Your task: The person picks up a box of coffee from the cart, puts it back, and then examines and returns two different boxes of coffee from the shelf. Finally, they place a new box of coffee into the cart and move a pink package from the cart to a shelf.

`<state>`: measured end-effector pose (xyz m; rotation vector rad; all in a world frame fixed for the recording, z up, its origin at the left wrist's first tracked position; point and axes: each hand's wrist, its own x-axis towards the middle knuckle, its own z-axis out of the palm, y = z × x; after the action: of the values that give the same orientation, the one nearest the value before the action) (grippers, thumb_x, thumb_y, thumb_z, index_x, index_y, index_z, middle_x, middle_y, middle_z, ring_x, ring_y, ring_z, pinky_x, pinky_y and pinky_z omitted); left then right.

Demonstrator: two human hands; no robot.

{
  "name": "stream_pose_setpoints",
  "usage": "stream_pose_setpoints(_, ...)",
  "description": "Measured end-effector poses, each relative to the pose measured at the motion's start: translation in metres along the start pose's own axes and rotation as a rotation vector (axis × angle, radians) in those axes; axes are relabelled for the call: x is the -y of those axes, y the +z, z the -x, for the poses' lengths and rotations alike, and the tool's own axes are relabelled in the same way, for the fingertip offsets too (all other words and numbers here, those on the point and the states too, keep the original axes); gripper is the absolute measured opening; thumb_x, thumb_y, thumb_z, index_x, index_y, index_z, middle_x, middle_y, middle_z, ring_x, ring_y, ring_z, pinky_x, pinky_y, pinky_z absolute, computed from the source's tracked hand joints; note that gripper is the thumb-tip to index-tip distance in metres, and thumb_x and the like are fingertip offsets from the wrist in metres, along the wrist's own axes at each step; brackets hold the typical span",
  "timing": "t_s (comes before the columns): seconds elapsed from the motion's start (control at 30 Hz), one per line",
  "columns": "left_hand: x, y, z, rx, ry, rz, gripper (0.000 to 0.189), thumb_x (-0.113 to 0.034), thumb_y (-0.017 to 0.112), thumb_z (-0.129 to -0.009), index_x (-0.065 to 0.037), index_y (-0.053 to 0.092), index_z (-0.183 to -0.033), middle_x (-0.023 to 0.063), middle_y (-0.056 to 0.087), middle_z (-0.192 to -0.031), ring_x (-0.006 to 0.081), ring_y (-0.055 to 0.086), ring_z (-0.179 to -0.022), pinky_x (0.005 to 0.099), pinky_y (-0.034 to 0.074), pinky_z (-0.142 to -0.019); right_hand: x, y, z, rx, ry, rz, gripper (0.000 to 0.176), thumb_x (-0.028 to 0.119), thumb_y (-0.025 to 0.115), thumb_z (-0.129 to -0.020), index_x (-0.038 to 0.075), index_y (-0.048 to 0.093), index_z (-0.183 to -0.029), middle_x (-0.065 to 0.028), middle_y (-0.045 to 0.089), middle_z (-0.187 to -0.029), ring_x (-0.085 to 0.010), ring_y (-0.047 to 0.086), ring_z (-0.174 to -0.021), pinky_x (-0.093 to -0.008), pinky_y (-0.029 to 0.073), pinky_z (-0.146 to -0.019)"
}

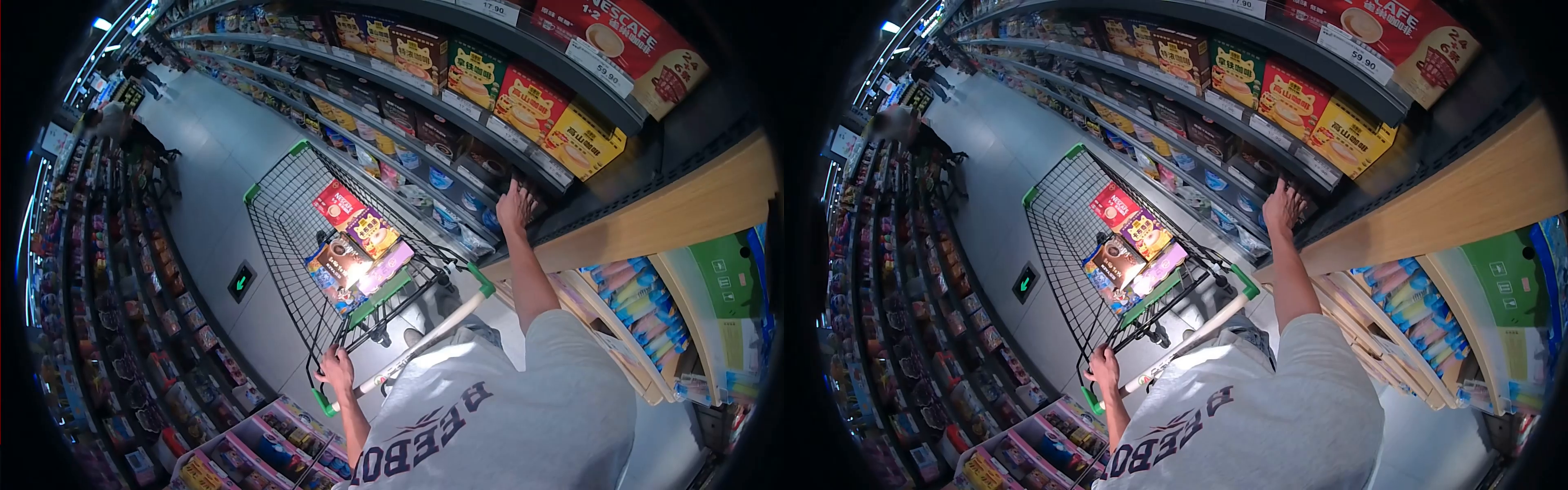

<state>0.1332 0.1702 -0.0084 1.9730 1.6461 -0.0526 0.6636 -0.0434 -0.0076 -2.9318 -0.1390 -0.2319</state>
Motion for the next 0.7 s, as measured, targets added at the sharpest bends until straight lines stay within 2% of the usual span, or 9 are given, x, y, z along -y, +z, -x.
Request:
stream_pose_setpoints(0.1, -0.002, -0.002, 0.000, 0.016, -0.013, 0.001, 0.045, -0.040, 0.051, -0.098, -0.016, 0.071, -0.131, 0.0091, 0.067, -0.133, 0.0319, 0.054, -0.134, 0.0691, 0.002, -0.121, 0.017, -0.020, -0.007, 0.194, 0.013, -0.015, 0.055, 0.025, 0.067, -0.097, 0.015, 0.048, -0.149, -0.0212, 0.056, -0.142, -0.0435, 0.051, -0.134, -0.0600, 0.036, -0.113)
stream_pose_setpoints(0.2, -0.002, -0.001, -0.001, 0.019, -0.012, 0.010, 0.045, -0.041, 0.051, -0.099, -0.016, 0.071, -0.130, 0.0090, 0.067, -0.133, 0.0314, 0.055, -0.134, 0.0696, 0.002, -0.121, 0.020, -0.026, -0.015, 0.221, 0.033, -0.053, 0.053, 0.024, 0.067, -0.098, 0.014, 0.051, -0.147, -0.0213, 0.059, -0.138, -0.0443, 0.055, -0.130, -0.0623, 0.040, -0.110)
stream_pose_setpoints(0.4, 0.006, 0.006, -0.006, -0.025, 0.004, -0.013, 0.045, -0.041, 0.051, -0.098, -0.016, 0.071, -0.131, 0.0083, 0.067, -0.132, 0.0311, 0.056, -0.131, 0.0697, 0.003, -0.121, 0.004, -0.007, -0.022, 0.213, -0.004, -0.092, 0.045, 0.019, 0.068, -0.098, 0.011, 0.056, -0.141, -0.0224, 0.064, -0.127, -0.0457, 0.058, -0.124, -0.0571, 0.049, -0.105)
stream_pose_setpoints(0.5, 0.002, 0.004, -0.005, -0.014, -0.007, 0.001, 0.045, -0.040, 0.051, -0.098, -0.017, 0.071, -0.131, 0.0086, 0.067, -0.132, 0.0317, 0.056, -0.131, 0.0699, 0.003, -0.121, 0.003, -0.015, -0.019, 0.218, -0.023, -0.074, 0.046, 0.018, 0.068, -0.099, 0.010, 0.055, -0.142, -0.0227, 0.064, -0.128, -0.0460, 0.059, -0.123, -0.0534, 0.051, -0.104)
stream_pose_setpoints(0.7, 0.000, 0.000, -0.007, -0.011, 0.011, 0.019, 0.046, -0.041, 0.052, -0.097, -0.016, 0.071, -0.131, 0.0100, 0.068, -0.130, 0.0321, 0.056, -0.131, 0.0696, 0.003, -0.121, -0.012, -0.012, -0.023, 0.242, -0.031, -0.135, 0.050, 0.017, 0.068, -0.098, 0.011, 0.054, -0.146, -0.0237, 0.064, -0.128, -0.0452, 0.061, -0.122, -0.0521, 0.051, -0.104)
